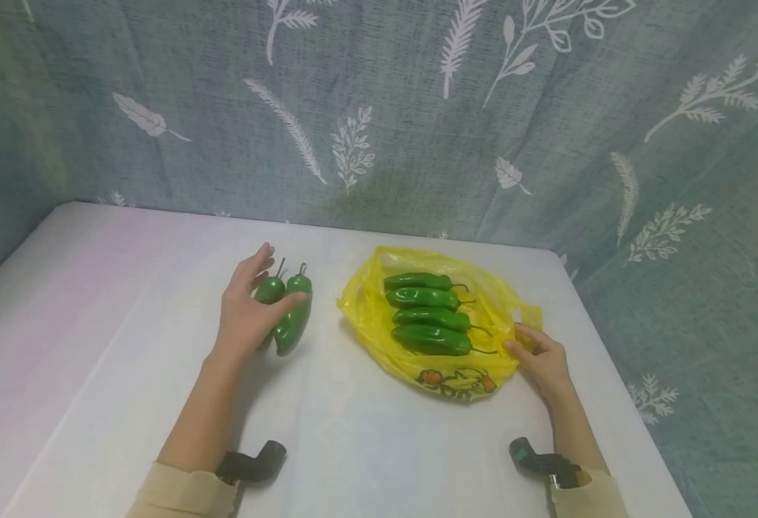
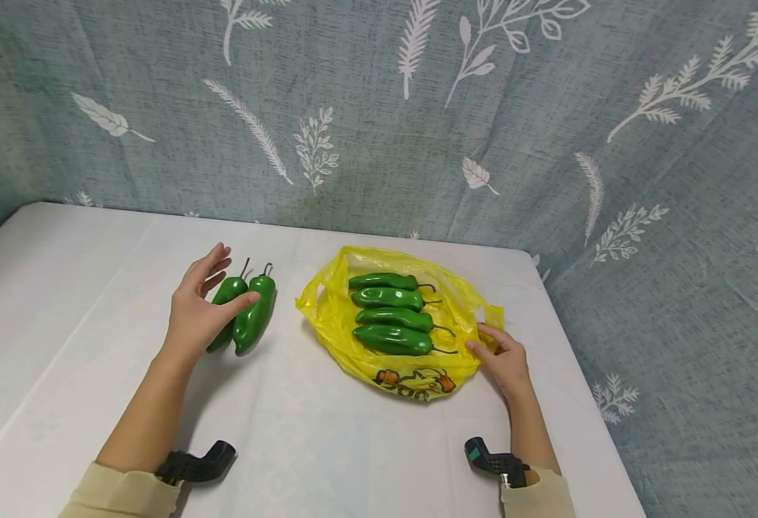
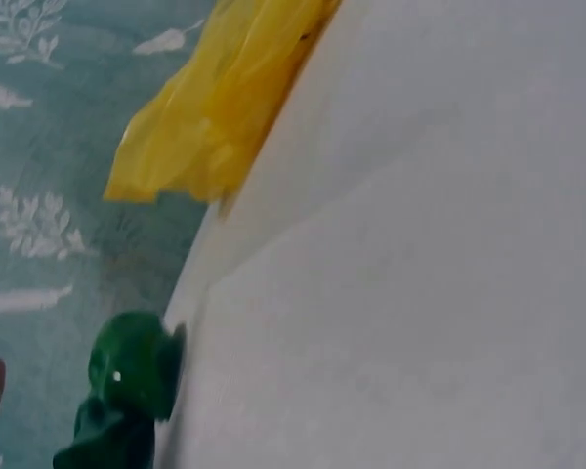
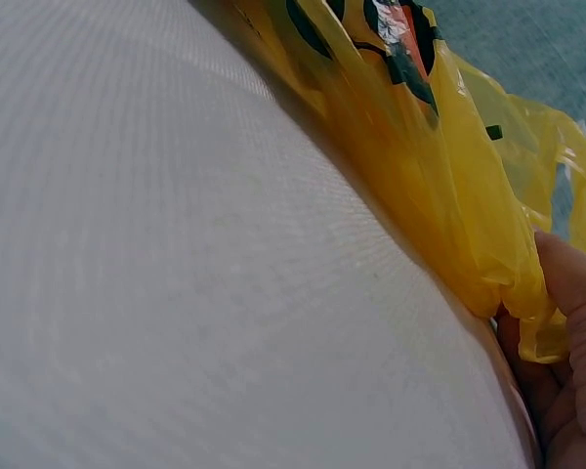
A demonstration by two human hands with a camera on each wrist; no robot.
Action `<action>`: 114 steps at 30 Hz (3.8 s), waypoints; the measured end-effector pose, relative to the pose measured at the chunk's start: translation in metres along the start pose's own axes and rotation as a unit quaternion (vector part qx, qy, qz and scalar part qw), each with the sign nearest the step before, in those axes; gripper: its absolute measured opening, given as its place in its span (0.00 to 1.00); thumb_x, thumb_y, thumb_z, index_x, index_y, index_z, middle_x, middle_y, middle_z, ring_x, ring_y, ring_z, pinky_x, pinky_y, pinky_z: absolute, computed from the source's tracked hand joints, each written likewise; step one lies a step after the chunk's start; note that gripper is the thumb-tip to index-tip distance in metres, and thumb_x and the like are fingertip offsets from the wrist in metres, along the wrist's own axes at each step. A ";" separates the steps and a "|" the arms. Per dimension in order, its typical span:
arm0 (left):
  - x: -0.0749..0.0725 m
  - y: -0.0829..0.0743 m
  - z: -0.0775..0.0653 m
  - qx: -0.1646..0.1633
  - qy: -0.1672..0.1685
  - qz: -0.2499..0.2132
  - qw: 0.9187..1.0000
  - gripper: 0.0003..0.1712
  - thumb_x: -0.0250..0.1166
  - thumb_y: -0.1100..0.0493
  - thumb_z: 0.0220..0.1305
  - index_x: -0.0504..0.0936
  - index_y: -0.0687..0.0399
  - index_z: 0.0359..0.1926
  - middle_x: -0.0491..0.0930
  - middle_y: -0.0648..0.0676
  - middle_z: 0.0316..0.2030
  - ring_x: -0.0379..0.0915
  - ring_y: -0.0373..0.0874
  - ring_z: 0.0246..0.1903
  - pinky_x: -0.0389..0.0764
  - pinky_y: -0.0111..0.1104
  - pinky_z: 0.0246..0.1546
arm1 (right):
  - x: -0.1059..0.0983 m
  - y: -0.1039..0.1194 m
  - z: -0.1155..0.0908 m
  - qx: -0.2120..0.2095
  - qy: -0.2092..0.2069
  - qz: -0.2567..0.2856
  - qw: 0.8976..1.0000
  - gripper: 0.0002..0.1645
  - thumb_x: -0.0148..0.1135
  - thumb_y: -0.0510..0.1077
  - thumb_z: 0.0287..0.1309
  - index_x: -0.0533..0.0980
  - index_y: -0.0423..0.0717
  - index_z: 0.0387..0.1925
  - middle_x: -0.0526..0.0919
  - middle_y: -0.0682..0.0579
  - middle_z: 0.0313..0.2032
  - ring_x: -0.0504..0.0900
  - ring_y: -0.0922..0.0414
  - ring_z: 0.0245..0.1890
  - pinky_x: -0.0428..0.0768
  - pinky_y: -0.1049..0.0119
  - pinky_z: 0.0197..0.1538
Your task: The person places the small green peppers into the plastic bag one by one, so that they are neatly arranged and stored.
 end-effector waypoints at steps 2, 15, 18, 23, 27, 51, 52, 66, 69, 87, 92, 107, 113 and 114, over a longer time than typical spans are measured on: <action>-0.006 0.003 0.001 -0.004 -0.007 0.007 1.000 0.51 0.75 0.58 0.48 0.58 0.48 0.71 0.65 0.56 0.65 0.61 0.52 0.65 0.65 0.44 0.65 | 0.000 0.000 0.000 0.003 0.001 0.000 1.000 0.28 0.64 0.42 0.58 0.71 0.33 0.57 0.68 0.36 0.62 0.58 0.42 0.68 0.56 0.46 0.70; -0.031 0.027 0.000 -0.079 -0.022 -0.016 0.997 0.53 0.73 0.57 0.51 0.52 0.44 0.73 0.57 0.52 0.70 0.57 0.55 0.67 0.61 0.46 0.67 | 0.001 0.000 0.000 -0.015 -0.002 0.006 1.000 0.27 0.65 0.41 0.57 0.72 0.32 0.56 0.70 0.35 0.61 0.60 0.42 0.67 0.57 0.45 0.69; -0.032 0.033 0.000 -0.085 -0.018 -0.007 0.996 0.53 0.72 0.56 0.52 0.50 0.45 0.74 0.56 0.53 0.71 0.55 0.57 0.68 0.60 0.49 0.67 | 0.001 0.001 0.000 -0.025 -0.002 0.009 1.000 0.26 0.65 0.40 0.57 0.72 0.32 0.55 0.70 0.35 0.60 0.61 0.42 0.66 0.58 0.45 0.69; -0.028 0.044 0.001 -0.087 -0.006 0.020 0.996 0.53 0.71 0.56 0.53 0.49 0.48 0.74 0.55 0.57 0.70 0.53 0.57 0.68 0.61 0.49 0.67 | 0.001 0.000 0.000 -0.015 0.000 -0.001 1.000 0.27 0.65 0.42 0.57 0.72 0.33 0.56 0.70 0.35 0.61 0.60 0.42 0.67 0.57 0.45 0.70; -0.024 0.053 0.000 -0.089 0.003 0.039 0.995 0.53 0.71 0.57 0.54 0.48 0.49 0.74 0.55 0.60 0.70 0.53 0.58 0.68 0.61 0.49 0.66 | 0.001 -0.002 0.001 0.001 0.003 -0.011 1.000 0.28 0.64 0.44 0.58 0.71 0.34 0.57 0.68 0.36 0.62 0.58 0.42 0.68 0.56 0.45 0.70; -0.013 0.078 -0.005 -0.163 0.074 0.118 0.977 0.53 0.65 0.58 0.55 0.42 0.52 0.75 0.51 0.66 0.70 0.47 0.65 0.69 0.54 0.60 0.65 | -0.001 -0.002 0.000 0.013 0.012 -0.005 1.000 0.29 0.63 0.45 0.59 0.70 0.34 0.59 0.67 0.37 0.64 0.55 0.42 0.70 0.55 0.44 0.70; -0.013 0.079 -0.006 -0.169 0.073 0.122 0.975 0.53 0.64 0.58 0.55 0.42 0.53 0.75 0.51 0.66 0.71 0.47 0.65 0.69 0.53 0.61 0.65 | 0.000 -0.002 0.000 0.013 0.012 -0.005 1.000 0.29 0.63 0.45 0.59 0.70 0.34 0.59 0.67 0.37 0.64 0.55 0.42 0.70 0.55 0.44 0.70; -0.018 0.082 -0.005 -0.181 0.058 0.122 0.974 0.47 0.59 0.56 0.63 0.41 0.52 0.75 0.47 0.65 0.72 0.45 0.66 0.69 0.52 0.64 0.64 | 0.000 -0.005 0.002 0.003 0.005 -0.009 1.000 0.29 0.64 0.45 0.58 0.71 0.34 0.57 0.68 0.37 0.63 0.58 0.42 0.68 0.58 0.44 0.69; -0.020 0.080 -0.006 -0.179 0.048 0.118 0.975 0.46 0.57 0.56 0.64 0.40 0.51 0.75 0.46 0.64 0.72 0.43 0.65 0.70 0.50 0.62 0.65 | 0.001 -0.004 0.002 0.000 0.007 -0.008 1.000 0.29 0.64 0.46 0.58 0.71 0.34 0.57 0.68 0.37 0.63 0.58 0.42 0.68 0.58 0.44 0.69; -0.029 0.067 -0.003 -0.133 0.007 0.054 0.990 0.43 0.64 0.51 0.61 0.52 0.40 0.73 0.54 0.59 0.71 0.49 0.62 0.69 0.54 0.58 0.67 | -0.001 -0.008 0.004 0.020 0.011 -0.024 0.999 0.31 0.64 0.49 0.58 0.71 0.37 0.59 0.67 0.38 0.64 0.56 0.42 0.69 0.57 0.43 0.69; -0.030 0.062 -0.001 -0.123 0.008 0.052 0.991 0.43 0.64 0.51 0.61 0.52 0.40 0.73 0.55 0.59 0.71 0.50 0.62 0.69 0.56 0.58 0.66 | 0.000 -0.008 0.004 0.009 0.010 -0.010 1.000 0.30 0.64 0.47 0.58 0.71 0.36 0.58 0.68 0.37 0.63 0.56 0.42 0.69 0.56 0.43 0.69; -0.019 0.043 0.001 -0.105 0.068 0.052 0.991 0.43 0.65 0.49 0.60 0.54 0.35 0.72 0.55 0.60 0.71 0.53 0.64 0.67 0.59 0.60 0.63 | 0.001 -0.008 0.003 0.003 0.007 -0.014 1.000 0.29 0.64 0.47 0.58 0.72 0.36 0.58 0.68 0.37 0.63 0.57 0.42 0.69 0.56 0.42 0.69; -0.016 0.035 0.003 -0.098 0.084 0.053 0.990 0.43 0.65 0.51 0.60 0.55 0.38 0.72 0.56 0.60 0.70 0.54 0.64 0.66 0.61 0.59 0.63 | 0.000 -0.006 0.003 0.003 0.008 -0.005 1.000 0.29 0.64 0.45 0.58 0.71 0.35 0.58 0.68 0.37 0.63 0.57 0.42 0.69 0.56 0.44 0.70; -0.016 0.033 0.003 -0.098 0.085 0.052 0.990 0.43 0.65 0.52 0.60 0.55 0.38 0.72 0.57 0.60 0.70 0.54 0.64 0.66 0.62 0.59 0.63 | 0.000 -0.006 0.003 0.004 0.007 -0.003 1.000 0.29 0.64 0.45 0.58 0.71 0.35 0.58 0.68 0.37 0.63 0.58 0.42 0.68 0.57 0.44 0.70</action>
Point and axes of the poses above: each hand's wrist, its own z-axis towards the middle knuckle, its own x-axis out of the palm, y = z × x, the point moved 7 cm from there along z, towards the middle knuckle
